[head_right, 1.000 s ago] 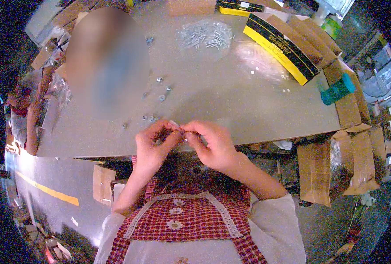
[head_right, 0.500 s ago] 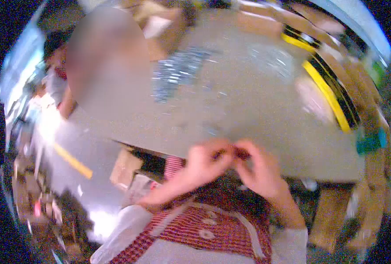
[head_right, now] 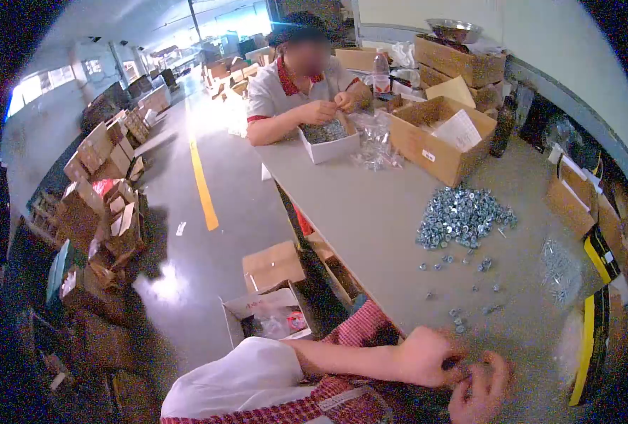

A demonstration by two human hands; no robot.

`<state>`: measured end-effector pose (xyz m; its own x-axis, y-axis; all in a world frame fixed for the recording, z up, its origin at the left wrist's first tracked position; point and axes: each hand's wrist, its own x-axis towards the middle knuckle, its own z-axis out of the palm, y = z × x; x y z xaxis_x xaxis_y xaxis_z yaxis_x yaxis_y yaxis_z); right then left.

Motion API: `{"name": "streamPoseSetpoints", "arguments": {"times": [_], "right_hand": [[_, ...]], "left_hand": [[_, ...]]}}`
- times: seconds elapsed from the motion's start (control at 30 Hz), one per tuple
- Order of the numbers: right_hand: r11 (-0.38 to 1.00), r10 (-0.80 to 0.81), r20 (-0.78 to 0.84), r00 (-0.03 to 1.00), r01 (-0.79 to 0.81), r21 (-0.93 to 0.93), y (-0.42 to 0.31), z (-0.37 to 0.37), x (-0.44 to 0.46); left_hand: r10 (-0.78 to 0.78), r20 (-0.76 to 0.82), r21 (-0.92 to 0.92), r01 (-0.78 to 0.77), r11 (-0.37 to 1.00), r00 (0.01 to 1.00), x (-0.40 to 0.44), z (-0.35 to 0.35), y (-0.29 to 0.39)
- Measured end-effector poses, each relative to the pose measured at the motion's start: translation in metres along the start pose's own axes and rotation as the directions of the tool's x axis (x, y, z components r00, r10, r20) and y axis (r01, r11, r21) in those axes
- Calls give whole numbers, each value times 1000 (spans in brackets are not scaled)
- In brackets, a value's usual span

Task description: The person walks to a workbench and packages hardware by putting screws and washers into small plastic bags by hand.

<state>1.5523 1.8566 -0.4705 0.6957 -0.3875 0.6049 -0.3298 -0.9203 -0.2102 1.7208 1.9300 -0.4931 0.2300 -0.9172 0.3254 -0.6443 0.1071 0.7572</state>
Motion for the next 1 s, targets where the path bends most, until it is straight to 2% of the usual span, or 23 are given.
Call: {"name": "streamPoseSetpoints", "arguments": {"times": [0.07,0.1,0.2,0.27,0.33,0.37,0.4,0.47,0.5,0.57,0.63,0.67,0.8,0.87,0.9,0.93,0.97,1.0], "right_hand": [[986,-157,153,976,147,80,-13,-18,20],[971,-228,226,947,205,122,-18,-26,28],[984,-177,169,970,170,57,-15,-26,24],[993,-119,54,991,120,-14,-9,-25,14],[996,-72,-26,997,71,-57,-1,-28,2],[997,-58,-49,997,55,-59,0,-29,1],[997,-43,-72,996,38,-62,1,-31,-2],[996,-45,-91,995,38,-75,0,-31,-9],[996,-53,-106,993,45,-76,1,-31,-11],[999,-37,24,999,38,-28,6,-33,-12],[999,-27,128,991,21,41,11,-35,-11],[997,-19,172,985,6,79,14,-35,-11],[979,-29,308,951,-35,202,21,-35,-16],[990,13,319,948,-58,130,15,-33,-12],[993,31,321,946,-65,94,13,-31,-9],[997,28,311,950,-51,66,13,-28,-6],[999,23,300,954,-36,38,14,-24,-5],[1000,18,291,956,-23,12,14,-19,-2]], "left_hand": [[-100,66,-98,106,989,993,1,-9,1],[-164,152,-124,184,975,975,4,-15,0],[-110,223,-356,186,916,969,7,-20,-12],[-44,196,-640,162,751,980,8,-12,-23],[-55,148,-453,117,884,988,12,-11,-18],[-77,138,-536,140,833,987,11,-4,-20],[-105,136,-613,167,773,985,10,3,-22],[-235,472,-733,527,430,850,10,-12,-4],[-221,483,-748,531,398,847,11,-15,-4],[-211,489,-775,533,339,846,11,-20,-8],[-238,317,-788,395,472,918,12,-13,-20],[-244,221,-779,322,538,944,10,-11,-25],[-264,70,-688,239,685,962,3,-13,-34],[-309,4,-600,249,760,951,1,-13,-34],[-200,-134,-405,131,905,971,1,-18,-29],[-58,-244,-171,16,985,968,3,-26,-19],[105,-316,82,-83,993,943,4,-35,-9],[200,-287,197,-146,969,937,2,-38,-6]]}}
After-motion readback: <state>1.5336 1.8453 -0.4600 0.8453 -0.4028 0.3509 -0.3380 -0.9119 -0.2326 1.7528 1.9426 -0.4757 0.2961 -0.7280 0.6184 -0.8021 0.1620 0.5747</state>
